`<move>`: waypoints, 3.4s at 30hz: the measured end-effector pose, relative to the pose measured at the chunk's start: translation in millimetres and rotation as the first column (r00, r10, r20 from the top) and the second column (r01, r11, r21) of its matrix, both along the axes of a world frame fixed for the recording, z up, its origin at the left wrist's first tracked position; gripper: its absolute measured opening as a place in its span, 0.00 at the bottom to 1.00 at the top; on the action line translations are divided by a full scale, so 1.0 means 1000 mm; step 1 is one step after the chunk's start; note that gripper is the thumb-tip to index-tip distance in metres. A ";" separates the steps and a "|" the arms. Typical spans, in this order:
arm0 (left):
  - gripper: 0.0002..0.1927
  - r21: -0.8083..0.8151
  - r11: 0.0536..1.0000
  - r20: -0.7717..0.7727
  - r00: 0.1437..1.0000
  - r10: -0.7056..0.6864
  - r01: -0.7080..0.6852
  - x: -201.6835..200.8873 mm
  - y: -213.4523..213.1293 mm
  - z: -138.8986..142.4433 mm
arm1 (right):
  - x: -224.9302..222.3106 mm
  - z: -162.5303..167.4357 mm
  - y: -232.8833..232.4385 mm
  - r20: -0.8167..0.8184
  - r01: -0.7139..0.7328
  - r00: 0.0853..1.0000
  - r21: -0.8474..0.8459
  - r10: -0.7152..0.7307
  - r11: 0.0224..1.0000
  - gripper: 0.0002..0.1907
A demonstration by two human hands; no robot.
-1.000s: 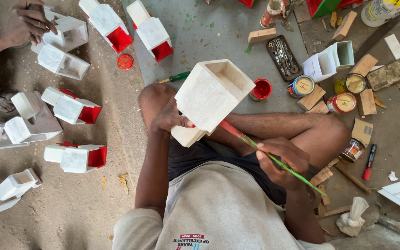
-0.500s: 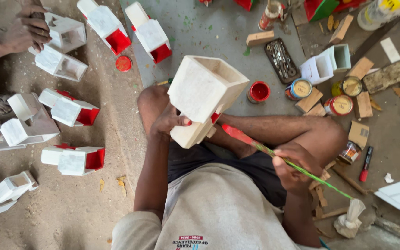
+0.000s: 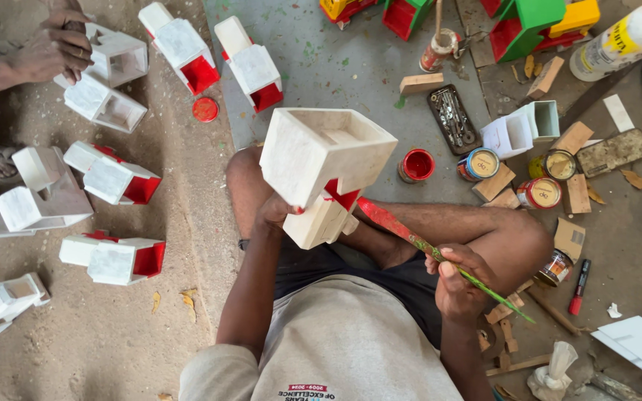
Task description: The person paints the interior and exterior surfaces of small white wooden boxes red using a paintbrush. They hold the box in one hand and apply red paint with the other, rotating the box to cover different sides and dipping the brush into a paint can as needed.
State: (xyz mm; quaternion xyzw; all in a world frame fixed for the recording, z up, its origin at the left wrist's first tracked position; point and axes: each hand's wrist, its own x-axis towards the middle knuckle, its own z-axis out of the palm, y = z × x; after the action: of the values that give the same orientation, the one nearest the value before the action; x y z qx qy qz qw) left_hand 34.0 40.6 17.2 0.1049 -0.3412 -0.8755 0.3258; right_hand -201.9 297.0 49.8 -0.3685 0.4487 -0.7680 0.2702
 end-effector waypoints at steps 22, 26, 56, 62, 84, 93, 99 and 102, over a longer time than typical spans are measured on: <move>0.51 0.031 0.921 -0.057 0.920 0.388 -0.387 0.015 0.012 -0.025 | 0.041 0.049 0.025 -0.216 0.184 0.960 -0.006 -0.181 0.983 0.11; 0.51 -0.063 0.931 -0.049 0.933 0.356 -0.359 0.017 0.011 -0.021 | 0.046 0.059 0.028 -0.286 0.207 0.940 0.043 -0.186 0.977 0.12; 0.53 -0.001 0.979 0.025 0.979 0.203 -0.203 0.033 0.019 -0.009 | 0.073 0.147 -0.002 -0.708 0.118 0.704 0.199 0.060 0.973 0.05; 0.54 0.008 0.984 0.039 0.983 0.177 -0.177 0.032 0.023 -0.011 | 0.069 0.153 -0.007 -0.713 0.089 0.695 0.213 0.093 0.973 0.07; 0.55 0.050 0.977 0.067 0.977 0.204 -0.208 0.034 0.034 -0.014 | 0.067 0.147 0.016 -0.691 0.202 0.722 0.172 -0.028 0.964 0.07; 0.56 0.083 0.943 0.080 0.945 0.317 -0.324 0.045 0.027 -0.022 | 0.011 0.093 0.006 -0.427 0.508 0.819 0.227 -0.384 0.831 0.10; 0.57 0.098 0.936 0.075 0.941 0.331 -0.337 0.036 0.018 -0.026 | -0.056 0.027 -0.046 -0.585 0.498 0.777 0.345 -0.233 0.795 0.09; 0.57 0.103 0.937 0.058 0.943 0.328 -0.333 0.028 0.011 -0.030 | -0.072 -0.005 -0.064 -0.576 0.474 0.796 0.403 -0.185 0.783 0.09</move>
State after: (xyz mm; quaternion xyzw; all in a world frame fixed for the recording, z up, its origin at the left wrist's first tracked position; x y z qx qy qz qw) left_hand 62.2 51.9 -12.4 0.1960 -0.2759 -0.8236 0.4551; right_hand -273.7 233.0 44.4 -0.3802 0.7560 -0.5254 0.0889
